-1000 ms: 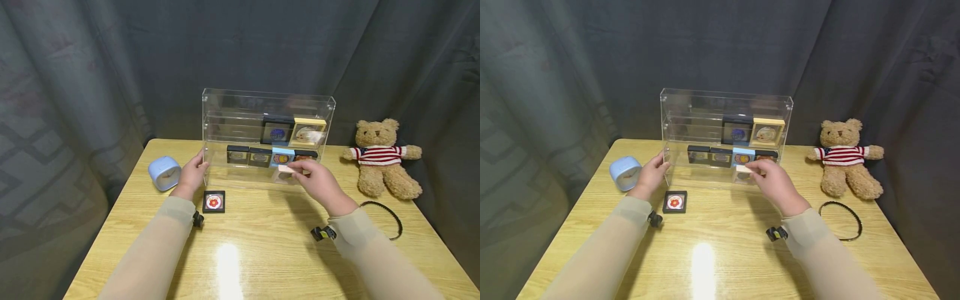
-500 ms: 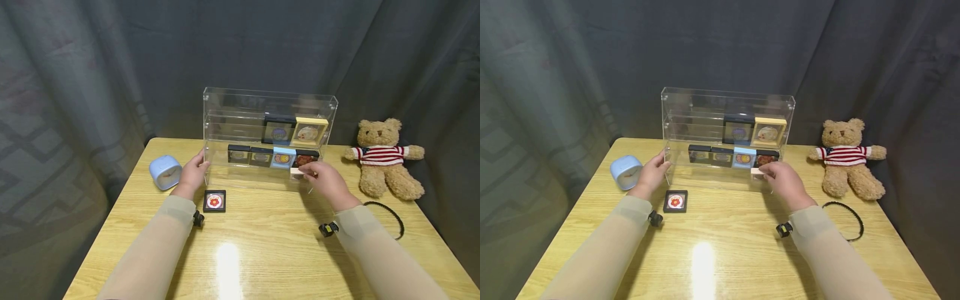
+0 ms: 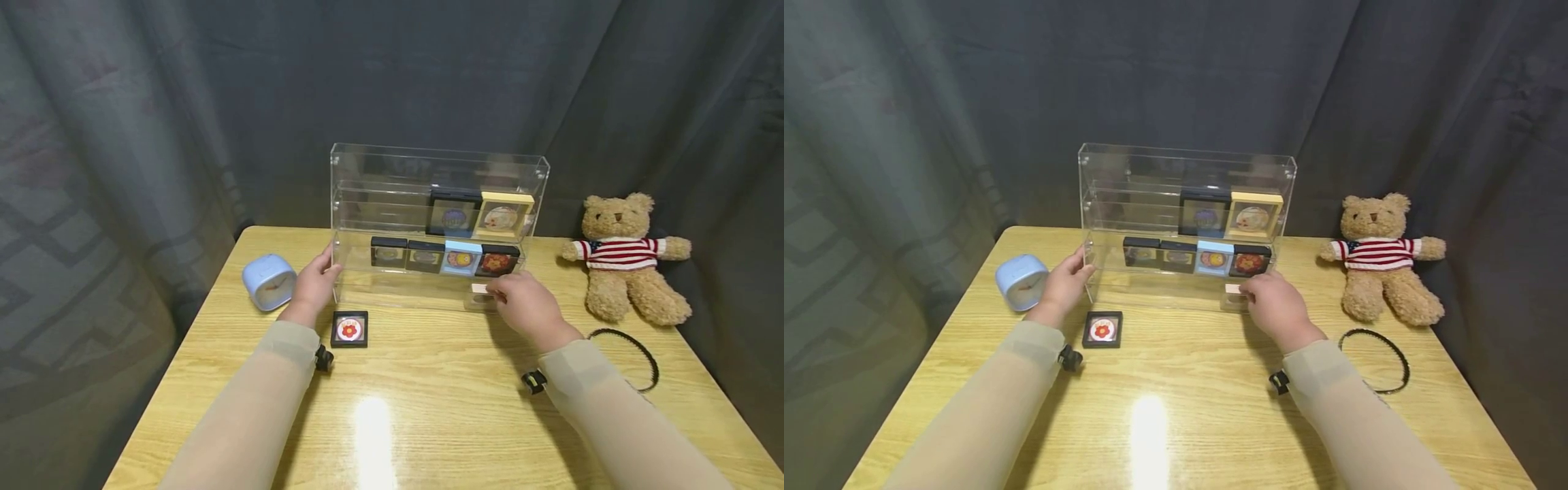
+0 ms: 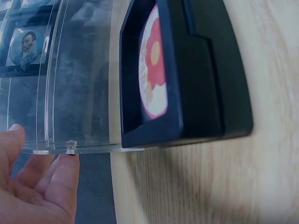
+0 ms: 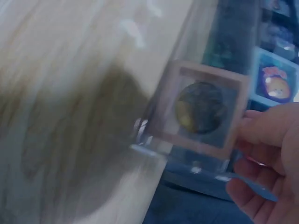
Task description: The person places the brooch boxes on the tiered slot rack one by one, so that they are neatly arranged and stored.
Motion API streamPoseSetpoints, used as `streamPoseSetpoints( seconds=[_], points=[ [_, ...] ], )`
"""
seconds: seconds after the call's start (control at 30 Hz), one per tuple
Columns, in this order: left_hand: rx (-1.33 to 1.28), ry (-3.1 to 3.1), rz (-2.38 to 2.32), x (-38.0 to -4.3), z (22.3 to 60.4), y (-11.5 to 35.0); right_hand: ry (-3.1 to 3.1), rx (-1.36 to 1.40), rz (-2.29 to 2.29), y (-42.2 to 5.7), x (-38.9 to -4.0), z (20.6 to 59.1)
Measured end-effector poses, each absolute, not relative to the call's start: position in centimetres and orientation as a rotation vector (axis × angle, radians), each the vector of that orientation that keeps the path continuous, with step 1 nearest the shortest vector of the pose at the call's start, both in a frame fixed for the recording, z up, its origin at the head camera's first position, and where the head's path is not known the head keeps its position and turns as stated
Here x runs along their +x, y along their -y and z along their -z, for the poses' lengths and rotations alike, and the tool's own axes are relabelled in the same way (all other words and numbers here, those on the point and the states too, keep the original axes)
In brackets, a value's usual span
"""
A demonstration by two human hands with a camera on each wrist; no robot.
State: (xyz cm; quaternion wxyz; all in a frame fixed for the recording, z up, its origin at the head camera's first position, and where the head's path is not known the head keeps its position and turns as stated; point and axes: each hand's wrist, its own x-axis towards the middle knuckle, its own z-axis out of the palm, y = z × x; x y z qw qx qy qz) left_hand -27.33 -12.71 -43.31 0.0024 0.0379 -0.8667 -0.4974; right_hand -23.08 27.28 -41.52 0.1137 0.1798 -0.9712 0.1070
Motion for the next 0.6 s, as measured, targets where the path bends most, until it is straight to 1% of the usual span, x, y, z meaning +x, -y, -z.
streamPoseSetpoints(
  seconds=[0.17,0.33,0.4,0.6],
  points=[
    [0.096,2.739,1.532,-27.4,43.5,12.7,2.823,0.520,-0.509,-25.0,-22.2,39.9],
    [0.088,2.726,1.524,-27.4,43.5,12.8,2.835,0.718,-0.628,-19.5,-21.7,38.9],
    [0.092,2.727,1.517,-27.4,43.5,12.8,2.870,0.826,-0.616,-17.1,-21.7,39.3],
    [0.086,2.741,1.500,-27.4,43.3,12.8,2.987,1.102,-0.521,-10.8,-21.5,42.1]
  ],
)
